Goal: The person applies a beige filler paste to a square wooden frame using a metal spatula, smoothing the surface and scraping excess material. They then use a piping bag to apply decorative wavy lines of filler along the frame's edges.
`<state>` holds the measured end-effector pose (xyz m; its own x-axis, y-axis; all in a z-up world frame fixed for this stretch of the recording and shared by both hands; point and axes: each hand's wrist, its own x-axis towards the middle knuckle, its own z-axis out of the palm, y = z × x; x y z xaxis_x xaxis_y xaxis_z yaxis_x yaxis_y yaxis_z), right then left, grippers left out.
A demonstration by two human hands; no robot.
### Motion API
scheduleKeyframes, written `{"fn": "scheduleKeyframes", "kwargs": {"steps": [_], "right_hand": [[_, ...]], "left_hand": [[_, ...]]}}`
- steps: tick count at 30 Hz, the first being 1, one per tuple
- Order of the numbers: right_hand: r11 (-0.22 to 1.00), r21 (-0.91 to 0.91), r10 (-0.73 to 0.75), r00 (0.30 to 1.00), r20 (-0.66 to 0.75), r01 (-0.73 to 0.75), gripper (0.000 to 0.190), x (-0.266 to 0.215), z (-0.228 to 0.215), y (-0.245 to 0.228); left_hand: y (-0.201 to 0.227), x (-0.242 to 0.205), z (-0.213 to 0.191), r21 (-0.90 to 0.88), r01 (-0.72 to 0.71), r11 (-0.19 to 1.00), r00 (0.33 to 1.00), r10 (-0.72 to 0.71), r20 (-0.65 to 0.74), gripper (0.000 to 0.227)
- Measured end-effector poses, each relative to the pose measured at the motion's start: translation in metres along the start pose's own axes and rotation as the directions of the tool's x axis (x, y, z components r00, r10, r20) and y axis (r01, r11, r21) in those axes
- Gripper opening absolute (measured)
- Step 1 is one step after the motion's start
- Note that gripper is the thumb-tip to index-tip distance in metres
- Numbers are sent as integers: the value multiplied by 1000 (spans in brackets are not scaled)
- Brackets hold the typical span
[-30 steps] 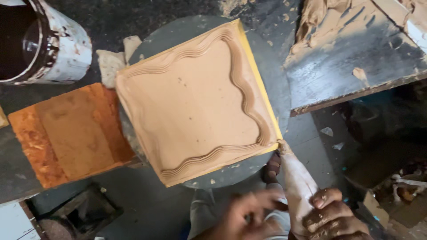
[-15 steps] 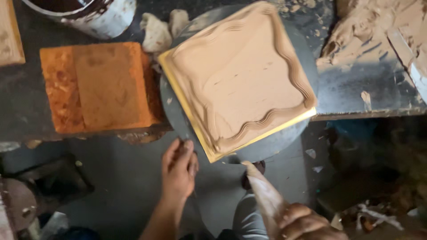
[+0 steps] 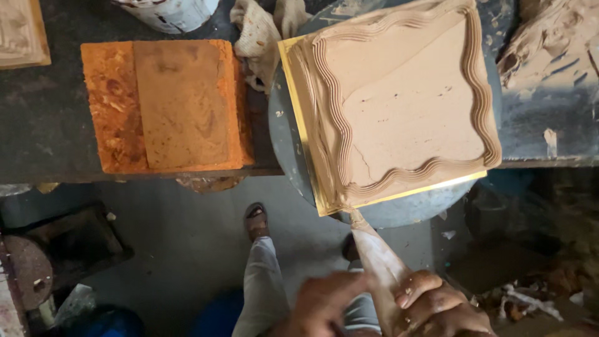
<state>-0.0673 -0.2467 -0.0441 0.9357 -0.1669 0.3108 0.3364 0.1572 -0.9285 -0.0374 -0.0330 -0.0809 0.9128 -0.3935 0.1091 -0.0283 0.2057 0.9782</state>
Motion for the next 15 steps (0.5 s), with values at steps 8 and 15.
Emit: {"fn": "scheduleKeyframes", "kwargs": {"steps": [8, 15], "right_hand": [[1000, -3, 10, 999, 46, -10, 36, 4, 0, 0], [993, -113, -68, 971, -231, 42, 37, -16, -25, 1]], "left_hand": [[-22, -32, 5, -48, 16, 999, 986, -8, 164, 39], [-7, 18, 26, 46, -147, 988, 949, 127, 290, 39]]}}
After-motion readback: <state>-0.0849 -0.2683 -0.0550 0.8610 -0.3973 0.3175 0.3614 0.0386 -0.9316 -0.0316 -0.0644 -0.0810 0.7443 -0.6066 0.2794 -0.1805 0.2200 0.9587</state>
